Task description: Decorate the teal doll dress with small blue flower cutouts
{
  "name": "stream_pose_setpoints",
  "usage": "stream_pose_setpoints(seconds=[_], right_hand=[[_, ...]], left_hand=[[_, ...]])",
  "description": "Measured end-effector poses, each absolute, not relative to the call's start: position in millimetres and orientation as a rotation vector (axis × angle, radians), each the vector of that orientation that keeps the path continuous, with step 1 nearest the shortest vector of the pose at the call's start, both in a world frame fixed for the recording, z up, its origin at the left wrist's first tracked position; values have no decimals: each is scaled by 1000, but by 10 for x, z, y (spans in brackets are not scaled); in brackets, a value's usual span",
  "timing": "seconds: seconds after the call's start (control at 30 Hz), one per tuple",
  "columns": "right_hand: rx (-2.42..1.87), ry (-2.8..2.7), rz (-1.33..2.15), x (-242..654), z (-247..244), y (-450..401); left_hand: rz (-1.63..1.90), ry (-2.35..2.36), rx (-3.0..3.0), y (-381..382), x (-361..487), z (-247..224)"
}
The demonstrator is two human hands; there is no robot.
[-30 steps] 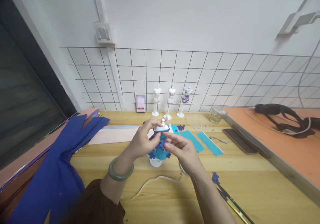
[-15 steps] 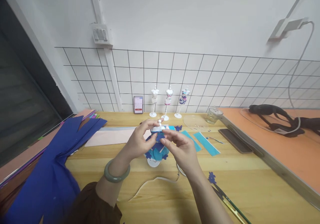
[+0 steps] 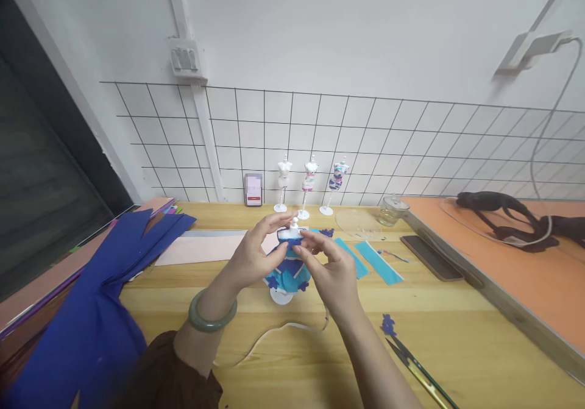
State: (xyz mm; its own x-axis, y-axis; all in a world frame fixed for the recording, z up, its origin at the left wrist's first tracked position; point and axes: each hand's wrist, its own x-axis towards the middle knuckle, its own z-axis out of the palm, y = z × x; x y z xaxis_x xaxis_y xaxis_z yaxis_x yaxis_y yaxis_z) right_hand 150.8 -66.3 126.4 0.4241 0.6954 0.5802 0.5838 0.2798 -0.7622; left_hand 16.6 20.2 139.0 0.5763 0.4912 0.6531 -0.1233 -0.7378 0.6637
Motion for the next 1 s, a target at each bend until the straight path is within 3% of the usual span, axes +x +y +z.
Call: stream_pose_setpoints(seconds=[1.0], right_hand=[[-1414, -1114, 132, 1380, 1321, -632]], left_hand=[[1207, 312, 2205, 209, 167, 1395]])
